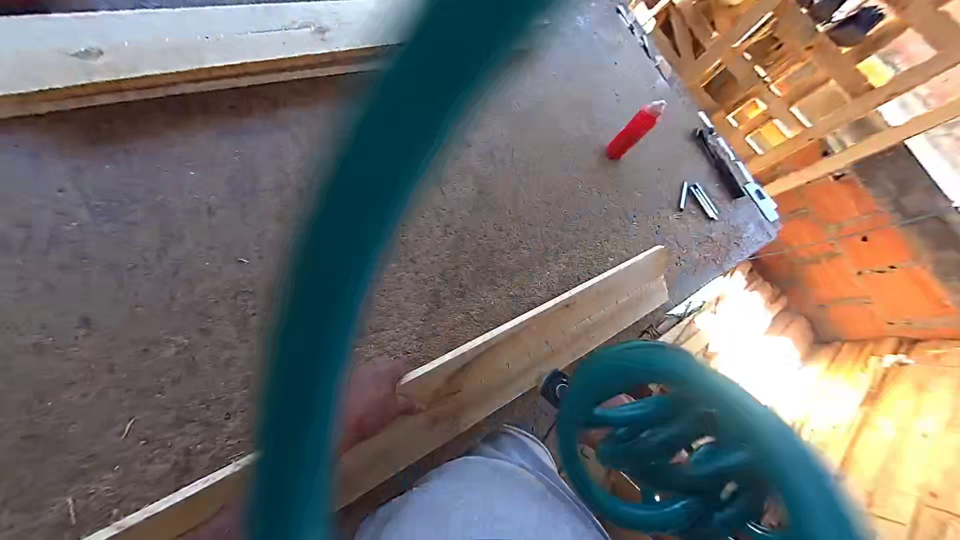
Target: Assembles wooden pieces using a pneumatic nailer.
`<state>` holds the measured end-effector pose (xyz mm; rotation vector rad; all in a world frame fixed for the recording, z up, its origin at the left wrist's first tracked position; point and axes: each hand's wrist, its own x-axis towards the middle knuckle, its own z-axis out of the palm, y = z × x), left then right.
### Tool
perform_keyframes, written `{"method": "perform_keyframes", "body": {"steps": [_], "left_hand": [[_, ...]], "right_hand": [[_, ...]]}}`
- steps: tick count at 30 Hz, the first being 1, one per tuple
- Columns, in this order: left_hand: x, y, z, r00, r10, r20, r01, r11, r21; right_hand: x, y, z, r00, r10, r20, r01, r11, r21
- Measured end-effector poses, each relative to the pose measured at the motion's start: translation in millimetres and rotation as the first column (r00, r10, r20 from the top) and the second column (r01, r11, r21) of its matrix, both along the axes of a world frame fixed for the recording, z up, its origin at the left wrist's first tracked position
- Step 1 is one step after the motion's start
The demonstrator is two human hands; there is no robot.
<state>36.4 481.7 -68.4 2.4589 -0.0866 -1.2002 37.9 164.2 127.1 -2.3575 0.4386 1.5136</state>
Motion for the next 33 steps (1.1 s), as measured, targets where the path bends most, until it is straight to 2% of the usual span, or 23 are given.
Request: {"method": "perform_keyframes", "body": {"steps": [1, 2, 3, 4, 5, 6, 7, 8, 9, 10, 11, 12, 13, 14, 17, 20, 23, 25, 28, 31, 33], "left_hand": [[-7.8, 0.7, 17.9, 0.997, 0.019, 0.074, -0.019, 1.0, 0.002], [-22.8, 2.8, 33.8, 0.976, 0.047, 0.214, -0.049, 0.999, 0.003], [-44.8, 5.6, 42.7, 0.897, 0.054, 0.439, -0.067, 0.998, 0.014], [-67.2, 7.2, 45.1, 0.752, 0.042, 0.658, -0.084, 0.996, 0.033], [-88.6, 6.6, 44.3, 0.603, 0.017, 0.798, -0.118, 0.991, 0.067], [-110.0, 5.4, 41.0, 0.502, -0.002, 0.865, -0.173, 0.98, 0.103], [-130.4, 4.8, 35.3, 0.454, -0.007, 0.891, -0.237, 0.963, 0.128], [-150.3, 7.0, 23.9, 0.454, -0.023, 0.891, -0.285, 0.943, 0.17], [-170.6, 12.1, 8.7, 0.504, -0.038, 0.863, -0.309, 0.925, 0.221], [-188.7, 17.2, -3.4, 0.617, -0.016, 0.787, -0.318, 0.909, 0.268], [-200.7, 18.5, -7.1, 0.755, 0.072, 0.652, -0.34, 0.893, 0.294], [-205.6, 16.7, -6.6, 0.838, 0.186, 0.513, -0.385, 0.868, 0.313], [-205.6, 12.9, -6.0, 0.843, 0.26, 0.47, -0.434, 0.845, 0.311], [-200.5, 6.2, -5.2, 0.807, 0.303, 0.507, -0.489, 0.825, 0.285], [-154.3, -20.8, -18.0, 0.598, 0.387, 0.702, -0.617, 0.782, 0.095], [-84.1, -46.0, -50.9, 0.45, 0.444, 0.775, -0.62, 0.78, -0.087], [-21.9, -71.6, -78.8, 0.444, 0.468, 0.764, -0.576, 0.802, -0.156], [-10.1, -89.3, -93.8, 0.455, 0.463, 0.761, -0.555, 0.816, -0.164], [-7.4, -98.3, -99.2, 0.46, 0.442, 0.77, -0.581, 0.806, -0.116], [-4.3, -104.4, -101.4, 0.55, 0.398, 0.734, -0.599, 0.8, 0.015], [-9.2, -106.5, -107.2, 0.646, 0.437, 0.625, -0.603, 0.795, 0.067]], "right_hand": [[2.7, -20.1, 0.1, 1.0, 0.004, 0.01, -0.004, 1.0, 0.012], [2.3, -43.3, -12.0, 0.997, 0.04, 0.062, -0.042, 0.999, 0.017], [-0.5, -66.6, -29.3, 0.986, 0.101, 0.133, -0.104, 0.994, 0.017], [0.2, -83.6, -37.6, 0.973, 0.151, 0.173, -0.159, 0.987, 0.031], [3.0, -95.3, -37.7, 0.961, 0.198, 0.191, -0.213, 0.975, 0.061], [7.5, -103.6, -35.5, 0.943, 0.256, 0.212, -0.281, 0.955, 0.098], [14.0, -107.2, -33.7, 0.927, 0.307, 0.214, -0.339, 0.931, 0.134], [20.4, -107.1, -34.1, 0.912, 0.356, 0.202, -0.39, 0.906, 0.164], [27.4, -103.4, -37.2, 0.899, 0.402, 0.173, -0.432, 0.881, 0.195], [33.7, -98.6, -46.7, 0.876, 0.46, 0.143, -0.481, 0.851, 0.21], [38.8, -90.6, -57.8, 0.844, 0.523, 0.116, -0.536, 0.819, 0.207], [42.2, -80.7, -69.8, 0.806, 0.585, 0.092, -0.591, 0.782, 0.197], [44.7, -69.6, -81.9, 0.756, 0.652, 0.065, -0.651, 0.738, 0.179], [46.2, -56.8, -91.3, 0.705, 0.708, 0.047, -0.704, 0.69, 0.168], [50.6, -14.4, -108.7, 0.587, 0.808, 0.048, -0.803, 0.573, 0.167], [52.4, 24.5, -118.6, 0.556, 0.826, 0.089, -0.825, 0.537, 0.174], [56.7, 55.0, -122.6, 0.556, 0.828, 0.068, -0.827, 0.543, 0.144], [56.4, 62.7, -126.1, 0.571, 0.82, 0.041, -0.817, 0.561, 0.134], [62.9, 65.6, -132.6, 0.601, 0.799, 0.017, -0.792, 0.592, 0.146], [71.6, 62.4, -143.6, 0.639, 0.769, -0.038, -0.753, 0.634, 0.175], [78.2, 62.6, -147.8, 0.629, 0.771, -0.102, -0.749, 0.636, 0.186]]}}
